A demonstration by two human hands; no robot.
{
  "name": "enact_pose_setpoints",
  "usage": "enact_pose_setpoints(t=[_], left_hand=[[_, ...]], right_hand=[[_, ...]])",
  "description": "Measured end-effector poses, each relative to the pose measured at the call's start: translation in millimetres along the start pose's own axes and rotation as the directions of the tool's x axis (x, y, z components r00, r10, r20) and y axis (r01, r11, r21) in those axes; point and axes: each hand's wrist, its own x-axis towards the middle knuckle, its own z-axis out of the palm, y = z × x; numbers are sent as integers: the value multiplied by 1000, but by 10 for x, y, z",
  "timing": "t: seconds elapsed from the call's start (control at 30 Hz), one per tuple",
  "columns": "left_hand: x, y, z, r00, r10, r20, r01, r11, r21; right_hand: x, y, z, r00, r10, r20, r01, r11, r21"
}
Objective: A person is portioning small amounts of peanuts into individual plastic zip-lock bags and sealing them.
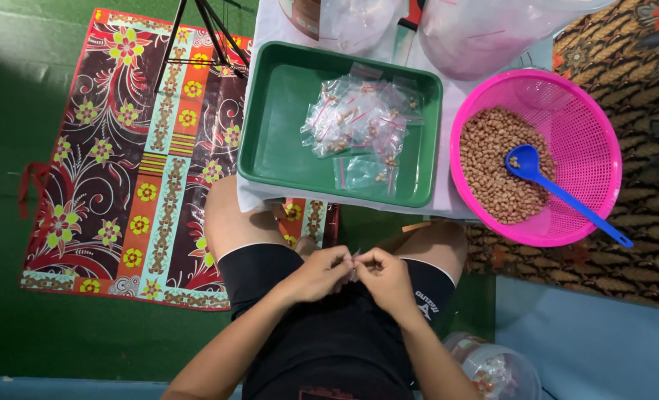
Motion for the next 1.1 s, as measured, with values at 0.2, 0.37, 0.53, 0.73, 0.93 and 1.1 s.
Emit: enact_pose_setpoints(t=[0.2,0.37,0.53,0.73,0.93,1.1], left_hand=[[84,-87,105,954,119,-275,42,857,514],[76,22,105,965,86,-249,90,783,616],[69,159,119,964,128,-232,52,769,638],[-58,314,68,974,104,-199,11,862,507],[-98,355,11,986,84,-144,-69,992,106],[-177,524,-1,971,156,-183,-135,983,121]], right_hand=[[-6,-45,50,947,-280,-157,232,935,-268],[-87,-48,94,945,-296,-142,249,928,-276],[5,207,113,961,-241,-134,216,960,-178],[39,199,-76,983,145,110,-182,796,578],[160,829,-123,888,23,458,-408,499,765],[130,625,-363,979,129,155,-201,582,788]])
